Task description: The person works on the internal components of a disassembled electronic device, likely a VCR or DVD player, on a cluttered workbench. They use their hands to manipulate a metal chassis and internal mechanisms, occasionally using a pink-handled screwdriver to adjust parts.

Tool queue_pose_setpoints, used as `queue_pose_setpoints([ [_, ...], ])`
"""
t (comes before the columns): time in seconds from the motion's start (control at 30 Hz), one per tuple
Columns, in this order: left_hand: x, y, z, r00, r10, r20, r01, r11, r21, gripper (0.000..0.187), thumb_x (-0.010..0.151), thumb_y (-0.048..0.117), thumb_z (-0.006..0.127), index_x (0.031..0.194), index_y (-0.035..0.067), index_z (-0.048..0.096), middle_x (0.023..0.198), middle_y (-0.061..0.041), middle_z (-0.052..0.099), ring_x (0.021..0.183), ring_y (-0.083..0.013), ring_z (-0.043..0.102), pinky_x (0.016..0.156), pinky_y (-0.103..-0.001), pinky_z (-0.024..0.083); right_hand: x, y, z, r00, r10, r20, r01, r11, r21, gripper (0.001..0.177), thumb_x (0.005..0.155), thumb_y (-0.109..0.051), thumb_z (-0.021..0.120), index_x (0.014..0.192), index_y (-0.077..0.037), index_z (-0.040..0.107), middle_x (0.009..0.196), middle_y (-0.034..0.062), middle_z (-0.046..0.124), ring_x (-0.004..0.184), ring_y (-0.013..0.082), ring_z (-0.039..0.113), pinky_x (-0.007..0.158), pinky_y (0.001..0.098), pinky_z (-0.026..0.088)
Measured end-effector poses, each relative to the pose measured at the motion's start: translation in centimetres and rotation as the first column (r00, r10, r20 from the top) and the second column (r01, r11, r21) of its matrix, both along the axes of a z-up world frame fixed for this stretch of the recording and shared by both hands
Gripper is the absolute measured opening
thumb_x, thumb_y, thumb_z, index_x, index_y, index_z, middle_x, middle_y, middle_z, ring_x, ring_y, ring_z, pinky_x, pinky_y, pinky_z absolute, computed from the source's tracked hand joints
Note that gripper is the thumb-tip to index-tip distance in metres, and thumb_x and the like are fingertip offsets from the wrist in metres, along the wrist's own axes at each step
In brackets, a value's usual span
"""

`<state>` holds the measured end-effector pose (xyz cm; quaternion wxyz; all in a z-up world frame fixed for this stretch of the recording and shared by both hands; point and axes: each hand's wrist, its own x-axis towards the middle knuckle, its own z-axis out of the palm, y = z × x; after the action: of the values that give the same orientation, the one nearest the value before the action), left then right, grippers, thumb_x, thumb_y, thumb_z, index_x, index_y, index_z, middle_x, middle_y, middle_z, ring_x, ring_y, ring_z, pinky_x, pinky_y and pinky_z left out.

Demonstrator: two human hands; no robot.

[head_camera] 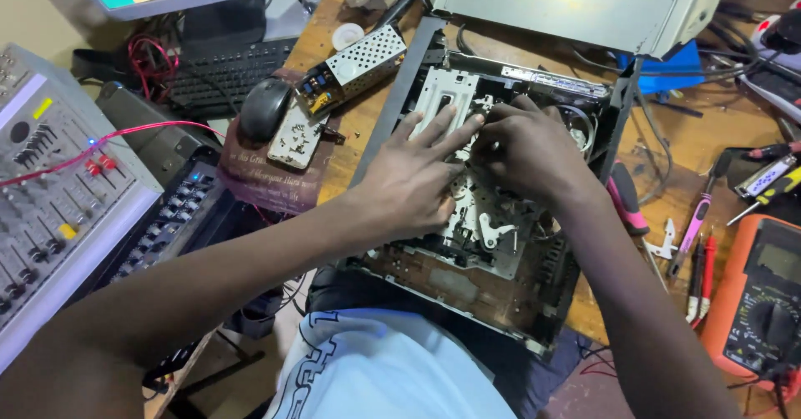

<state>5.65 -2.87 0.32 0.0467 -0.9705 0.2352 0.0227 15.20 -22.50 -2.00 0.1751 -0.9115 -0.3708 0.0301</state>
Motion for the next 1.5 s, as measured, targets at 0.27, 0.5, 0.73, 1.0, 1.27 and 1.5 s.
queue_pose_setpoints([
  [0.27, -0.5, -0.4, 2.0, 1.000, 0.025, 0.002, -0.024, 0.993, -0.118, 0.037, 0.092, 0.038, 0.066, 0.121, 0.019, 0.079, 0.169, -0.008, 0.043, 0.158, -0.0344, 0.038, 0.123, -0.055, 0.033, 0.4, 1.2, -1.7, 0.998, -0.058, 0.033, 0.060, 0.995, -0.082, 0.033, 0.075, -0.027, 0.088, 0.108, -0.029, 0.084, 0.113, -0.0057, 0.073, 0.114, 0.0308, 0.060, 0.084, 0.0507, 0.052],
  [0.5, -3.4, 3.7, 6.0, 0.939, 0.331, 0.094, -0.195, 0.736, -0.649, 0.022, 0.101, 0.016, 0.065, 0.123, 0.012, 0.064, 0.152, -0.012, 0.051, 0.142, -0.0324, 0.049, 0.119, -0.053, 0.041, -0.9, 2.1, 2.0, 0.976, 0.042, -0.215, -0.055, 0.997, -0.053, 0.051, 0.092, -0.018, 0.078, 0.141, -0.032, 0.073, 0.157, -0.0032, 0.064, 0.147, 0.0412, 0.047, 0.121, 0.0793, 0.018],
  [0.73, -4.9, 7.2, 4.1, 0.913, 0.405, -0.048, -0.319, 0.636, -0.703, 0.029, 0.102, 0.022, 0.058, 0.128, 0.012, 0.063, 0.144, -0.013, 0.059, 0.142, -0.0297, 0.054, 0.120, -0.054, 0.041, -0.5, 2.1, 1.3, 0.987, 0.073, -0.145, -0.095, 0.984, -0.150, 0.008, 0.092, -0.023, 0.086, 0.098, -0.024, 0.080, 0.119, -0.0036, 0.076, 0.130, 0.0272, 0.061, 0.112, 0.0564, 0.038],
  [1.0, -5.6, 5.3, 3.5, 0.889, 0.444, -0.113, -0.392, 0.611, -0.688, 0.034, 0.099, 0.019, 0.060, 0.132, 0.014, 0.064, 0.143, -0.005, 0.064, 0.138, -0.0240, 0.057, 0.119, -0.048, 0.045, -0.2, 2.2, -0.2, 0.990, 0.089, -0.107, -0.103, 0.985, -0.138, 0.040, 0.086, -0.008, 0.086, 0.123, -0.022, 0.080, 0.116, 0.0073, 0.077, 0.126, 0.0398, 0.062, 0.113, 0.0729, 0.040],
  [1.27, -6.4, 2.3, -3.1, 0.840, 0.531, -0.107, -0.507, 0.701, -0.501, 0.078, 0.101, 0.052, 0.062, 0.165, 0.014, 0.036, 0.168, -0.017, 0.035, 0.152, -0.0350, 0.034, 0.122, -0.057, 0.034, -0.2, 2.6, -0.1, 0.988, 0.032, -0.149, -0.052, 0.990, -0.130, 0.057, 0.084, -0.007, 0.084, 0.138, -0.022, 0.073, 0.140, 0.0112, 0.072, 0.144, 0.0491, 0.050, 0.123, 0.0823, 0.024],
  [1.5, -6.5, 2.2, -3.5, 0.901, 0.431, 0.043, -0.360, 0.799, -0.482, 0.067, 0.104, 0.047, 0.059, 0.163, 0.021, 0.040, 0.169, -0.013, 0.040, 0.156, -0.0337, 0.036, 0.121, -0.055, 0.033, 0.8, 1.9, -0.2, 0.976, 0.079, -0.201, -0.100, 0.990, -0.096, 0.076, 0.075, 0.003, 0.087, 0.145, -0.023, 0.071, 0.154, 0.0054, 0.065, 0.140, 0.0408, 0.054, 0.123, 0.0715, 0.025],
])
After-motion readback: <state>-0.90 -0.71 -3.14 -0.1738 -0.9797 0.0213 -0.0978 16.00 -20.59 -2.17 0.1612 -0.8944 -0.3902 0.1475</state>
